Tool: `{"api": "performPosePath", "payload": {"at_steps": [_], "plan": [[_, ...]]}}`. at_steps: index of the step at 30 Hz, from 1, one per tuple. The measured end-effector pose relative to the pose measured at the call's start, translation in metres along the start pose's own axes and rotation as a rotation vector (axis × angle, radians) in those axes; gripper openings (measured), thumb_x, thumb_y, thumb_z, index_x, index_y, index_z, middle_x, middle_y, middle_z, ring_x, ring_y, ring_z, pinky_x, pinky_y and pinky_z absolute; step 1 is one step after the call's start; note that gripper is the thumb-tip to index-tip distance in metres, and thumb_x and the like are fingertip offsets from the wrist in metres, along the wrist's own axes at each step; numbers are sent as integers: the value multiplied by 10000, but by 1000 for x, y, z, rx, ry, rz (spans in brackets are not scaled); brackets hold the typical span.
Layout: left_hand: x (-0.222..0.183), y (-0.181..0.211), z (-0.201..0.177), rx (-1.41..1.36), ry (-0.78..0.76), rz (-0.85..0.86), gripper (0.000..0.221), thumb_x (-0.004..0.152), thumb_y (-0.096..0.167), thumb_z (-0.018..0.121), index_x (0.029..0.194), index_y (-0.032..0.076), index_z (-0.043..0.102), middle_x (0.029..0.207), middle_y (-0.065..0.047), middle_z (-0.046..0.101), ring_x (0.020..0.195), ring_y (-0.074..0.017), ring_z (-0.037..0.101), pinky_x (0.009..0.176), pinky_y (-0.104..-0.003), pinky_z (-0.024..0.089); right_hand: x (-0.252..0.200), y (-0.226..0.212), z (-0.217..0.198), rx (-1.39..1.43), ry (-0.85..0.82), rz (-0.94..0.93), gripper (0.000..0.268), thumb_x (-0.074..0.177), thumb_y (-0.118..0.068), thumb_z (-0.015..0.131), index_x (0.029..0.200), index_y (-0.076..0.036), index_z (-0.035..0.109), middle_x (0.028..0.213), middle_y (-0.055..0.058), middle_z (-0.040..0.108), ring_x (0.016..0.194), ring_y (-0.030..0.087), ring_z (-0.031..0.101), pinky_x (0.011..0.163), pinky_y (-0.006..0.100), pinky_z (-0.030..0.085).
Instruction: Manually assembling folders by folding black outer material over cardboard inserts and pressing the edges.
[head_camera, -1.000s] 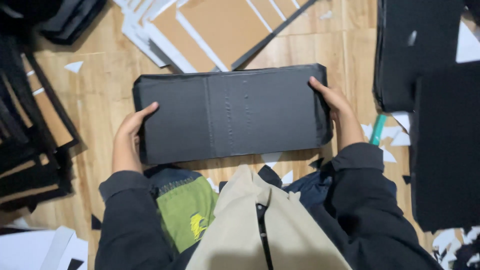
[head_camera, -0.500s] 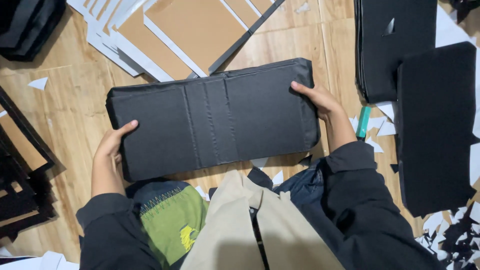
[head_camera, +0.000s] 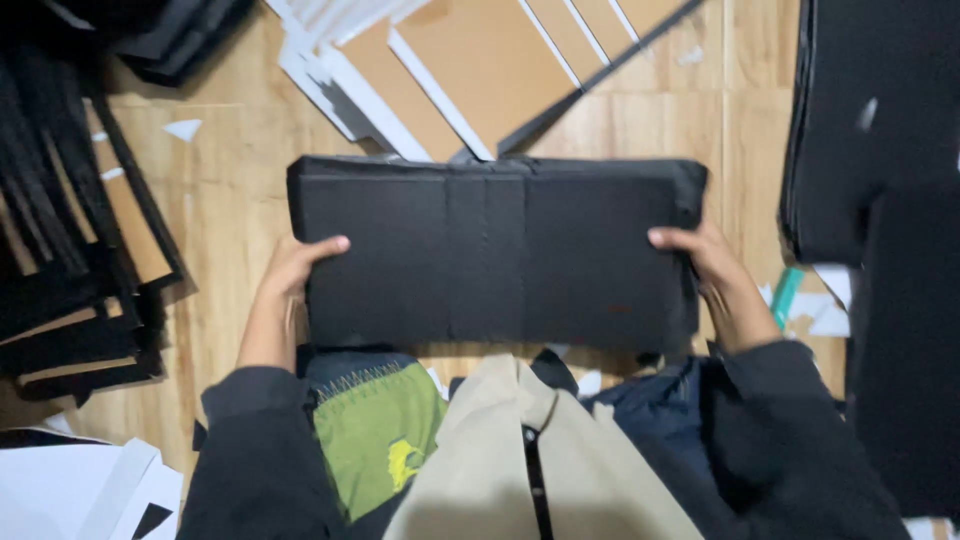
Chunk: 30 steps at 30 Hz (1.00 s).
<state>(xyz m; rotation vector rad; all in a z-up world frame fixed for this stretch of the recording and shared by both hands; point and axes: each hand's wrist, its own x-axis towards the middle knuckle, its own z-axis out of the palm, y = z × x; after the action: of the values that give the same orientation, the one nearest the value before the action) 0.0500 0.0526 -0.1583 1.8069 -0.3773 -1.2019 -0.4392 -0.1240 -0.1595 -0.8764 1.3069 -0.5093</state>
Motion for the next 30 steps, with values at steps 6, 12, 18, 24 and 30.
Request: {"api": "performPosePath", "payload": {"at_steps": [6,12,18,24,30], "plan": [[-70,17,-27,58,-62,408,658,580,71,793,1184,43,533,1179,-75,588,1066,-174,550,948,-327,483,-75,-15,-26,-189,26,-529,822,527,-1,713,1286,-20,398,1301,133,477,1218,270,472,1060,406,422],[-72,11,-45,58,50,410,727,475,117,836,1124,54,514,1205,-80,537,1123,-204,500,929,-357,504,-92,-29,-32,-149,-112,-626,643,623,-57,644,1242,-35,473,1301,125,508,1299,274,453,1171,419,353],[-71,18,-48,131,-73,432,812,499,154,816,1202,54,423,1276,-101,479,1184,-227,459,986,-378,439,-78,8,-37,-428,-235,-641,605,832,-169,541,1363,-16,294,1284,260,465,1251,308,452,1090,413,341],[-65,31,-45,174,-207,497,899,523,191,797,1281,55,332,1347,-122,421,1244,-249,419,1042,-400,373,-76,-2,-36,-417,-192,-723,711,783,-165,596,1386,-55,234,1337,230,387,1278,303,429,1115,414,313],[-71,29,-44,219,-336,535,989,547,229,777,1359,55,241,1418,-143,363,1305,-272,378,1098,-422,308,-81,7,-39,-400,-154,-792,852,725,-160,662,1414,-103,163,1401,194,294,1312,297,401,1146,415,280]]}}
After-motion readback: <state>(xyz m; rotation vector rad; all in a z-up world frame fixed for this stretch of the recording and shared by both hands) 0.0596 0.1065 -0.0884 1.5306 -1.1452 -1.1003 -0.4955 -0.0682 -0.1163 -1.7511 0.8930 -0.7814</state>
